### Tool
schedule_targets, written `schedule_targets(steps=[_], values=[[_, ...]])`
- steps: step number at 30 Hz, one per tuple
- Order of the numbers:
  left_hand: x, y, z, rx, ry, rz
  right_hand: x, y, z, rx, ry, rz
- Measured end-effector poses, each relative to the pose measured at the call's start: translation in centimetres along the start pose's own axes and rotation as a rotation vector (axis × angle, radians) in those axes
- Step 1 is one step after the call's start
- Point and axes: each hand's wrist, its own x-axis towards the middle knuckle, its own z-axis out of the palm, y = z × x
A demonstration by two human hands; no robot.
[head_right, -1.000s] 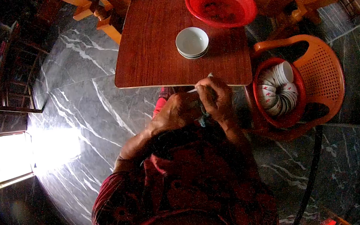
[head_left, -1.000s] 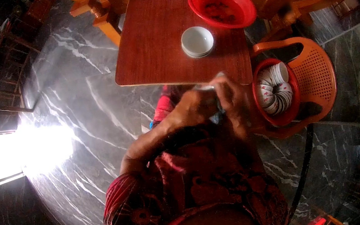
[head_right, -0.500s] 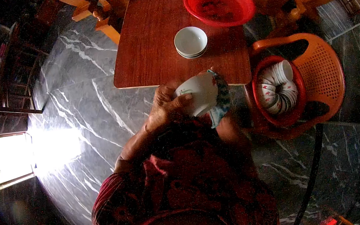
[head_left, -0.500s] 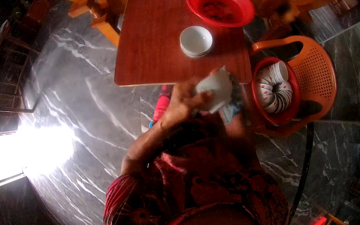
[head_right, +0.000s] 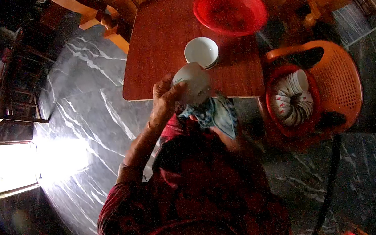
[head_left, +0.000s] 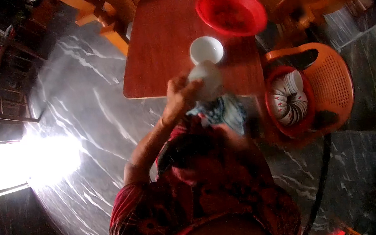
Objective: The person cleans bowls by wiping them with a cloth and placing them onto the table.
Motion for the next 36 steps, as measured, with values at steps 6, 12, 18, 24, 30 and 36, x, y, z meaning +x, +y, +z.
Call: schedule_targets(steps=[6, 12, 18, 24, 30, 36], values=[[6.3, -0.6, -6.8, 0.995, 0.036, 0.251, -1.5, 1.3, -2.1, -0.031, 0.107, 0.071], [14.4, -1.7, -13.5, 1.655, 0.061, 0.633, -3.4, 2.8, -4.9, -0.034, 0.239, 0.181], [20.8, -4.3, -19.1, 2.049, 0.143, 0.533, -5.3, 3.6, -7.3, -0.039, 0.336, 0.258], [23.8, -6.1, -21.8, 2.096, 0.172, 0.703, -5.9, 3.9, -8.7, -0.054, 0.386, 0.302], [23.1, -6.5, -19.9, 1.913, 0.198, 0.424, -5.8, 3.8, -9.4, -0.063, 0.409, 0.316], [24.2, -9.0, -19.0, 2.019, -0.006, 0.664, -5.4, 3.6, -9.2, -0.061, 0.41, 0.317]])
